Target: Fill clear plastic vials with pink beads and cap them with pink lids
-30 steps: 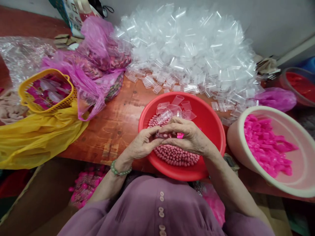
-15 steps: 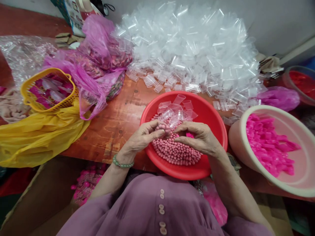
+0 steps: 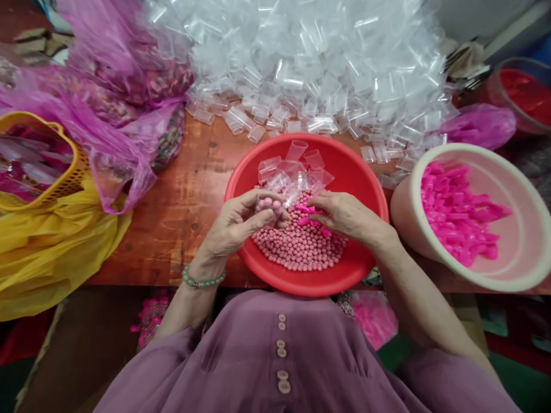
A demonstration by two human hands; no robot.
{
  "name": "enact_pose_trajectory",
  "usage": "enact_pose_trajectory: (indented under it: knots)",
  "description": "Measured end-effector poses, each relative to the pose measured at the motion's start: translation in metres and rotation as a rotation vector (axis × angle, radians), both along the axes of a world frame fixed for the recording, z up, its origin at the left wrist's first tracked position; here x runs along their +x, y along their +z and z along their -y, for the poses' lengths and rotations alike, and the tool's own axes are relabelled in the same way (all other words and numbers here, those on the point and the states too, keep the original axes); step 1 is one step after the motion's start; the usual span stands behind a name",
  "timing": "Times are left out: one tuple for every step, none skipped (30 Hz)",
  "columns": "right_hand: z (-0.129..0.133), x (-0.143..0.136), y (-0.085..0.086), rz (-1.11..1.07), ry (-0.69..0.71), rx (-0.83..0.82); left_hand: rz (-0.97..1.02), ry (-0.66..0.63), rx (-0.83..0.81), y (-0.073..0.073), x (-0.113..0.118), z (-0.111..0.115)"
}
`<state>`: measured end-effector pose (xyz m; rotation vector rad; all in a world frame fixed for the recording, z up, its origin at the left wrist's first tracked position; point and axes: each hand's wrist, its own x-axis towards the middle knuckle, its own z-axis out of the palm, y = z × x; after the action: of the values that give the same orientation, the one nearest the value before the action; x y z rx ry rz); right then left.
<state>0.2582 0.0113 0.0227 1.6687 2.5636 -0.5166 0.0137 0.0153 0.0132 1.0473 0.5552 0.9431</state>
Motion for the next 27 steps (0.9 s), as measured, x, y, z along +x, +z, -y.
enact_pose_trajectory:
  knots:
    - [-0.003,-0.003,-0.001,0.067,0.017,-0.037,-0.005,0.021,-0.002,-0.001,0.001,-0.001]
    - [-0.006,-0.007,-0.001,0.118,0.03,-0.062,-0.01,0.054,-0.002,-0.002,0.001,-0.002]
    - [-0.009,-0.01,-0.003,0.159,0.037,-0.077,-0.015,0.093,0.0,-0.003,0.001,-0.003]
    - [-0.013,-0.014,-0.005,0.195,0.037,-0.088,-0.017,0.131,0.001,-0.005,0.002,-0.004]
    - [-0.017,-0.017,-0.007,0.229,0.033,-0.098,-0.013,0.154,-0.001,-0.007,0.002,-0.005]
    - [-0.021,-0.02,-0.011,0.261,0.027,-0.109,-0.005,0.163,-0.004,-0.008,0.002,-0.006]
    - [-0.025,-0.022,-0.015,0.289,0.021,-0.117,0.006,0.161,-0.005,-0.01,0.002,-0.007]
    - [-0.028,-0.024,-0.019,0.311,0.018,-0.127,0.012,0.154,-0.007,-0.011,0.002,-0.008]
    - [-0.031,-0.025,-0.024,0.325,0.023,-0.137,0.016,0.148,-0.01,-0.012,0.002,-0.009]
    - [-0.033,-0.026,-0.027,0.326,0.037,-0.142,0.018,0.146,-0.013,-0.012,0.002,-0.009]
    - [-0.034,-0.026,-0.031,0.316,0.055,-0.139,0.02,0.15,-0.019,-0.012,0.002,-0.009]
    - [-0.034,-0.025,-0.032,0.299,0.07,-0.124,0.024,0.155,-0.027,-0.012,0.001,-0.01]
    - [-0.034,-0.023,-0.033,0.274,0.077,-0.096,0.032,0.157,-0.037,-0.011,0.001,-0.01]
    - [-0.033,-0.021,-0.033,0.232,0.076,-0.057,0.042,0.152,-0.046,-0.011,0.001,-0.01]
    - [-0.032,-0.019,-0.031,0.169,0.062,-0.011,0.054,0.143,-0.054,-0.011,0.0,-0.011]
    - [-0.03,-0.016,-0.028,0.079,0.03,0.035,0.064,0.135,-0.061,-0.011,0.0,-0.011]
    - [-0.028,-0.014,-0.025,-0.035,-0.014,0.066,0.074,0.127,-0.068,-0.012,-0.001,-0.011]
    - [-0.026,-0.012,-0.021,-0.167,-0.077,0.077,0.081,0.119,-0.073,-0.012,-0.002,-0.011]
    - [-0.024,-0.012,-0.017,-0.317,-0.149,0.077,0.085,0.113,-0.073,-0.013,-0.002,-0.011]
    - [-0.021,-0.013,-0.013,-0.48,-0.224,0.06,0.082,0.106,-0.073,-0.014,-0.002,-0.01]
    - [-0.018,-0.015,-0.009,-0.649,-0.305,0.036,0.074,0.103,-0.075,-0.014,-0.001,-0.009]
    - [-0.015,-0.019,-0.006,-0.82,-0.386,0.012,0.063,0.101,-0.08,-0.015,-0.001,-0.007]
    - [-0.012,-0.024,-0.003,-0.981,-0.46,-0.013,0.053,0.099,-0.088,-0.015,0.001,-0.005]
    - [-0.009,-0.03,0.0,-1.123,-0.528,-0.035,0.043,0.095,-0.099,-0.015,0.002,-0.003]
    - [-0.007,-0.036,0.002,-1.237,-0.582,-0.05,0.035,0.086,-0.115,-0.015,0.004,-0.001]
    - [-0.005,-0.043,0.003,-1.318,-0.613,-0.064,0.032,0.075,-0.132,-0.015,0.006,0.002]
    - [-0.003,-0.049,0.004,-1.371,-0.626,-0.072,0.036,0.064,-0.149,-0.015,0.008,0.004]
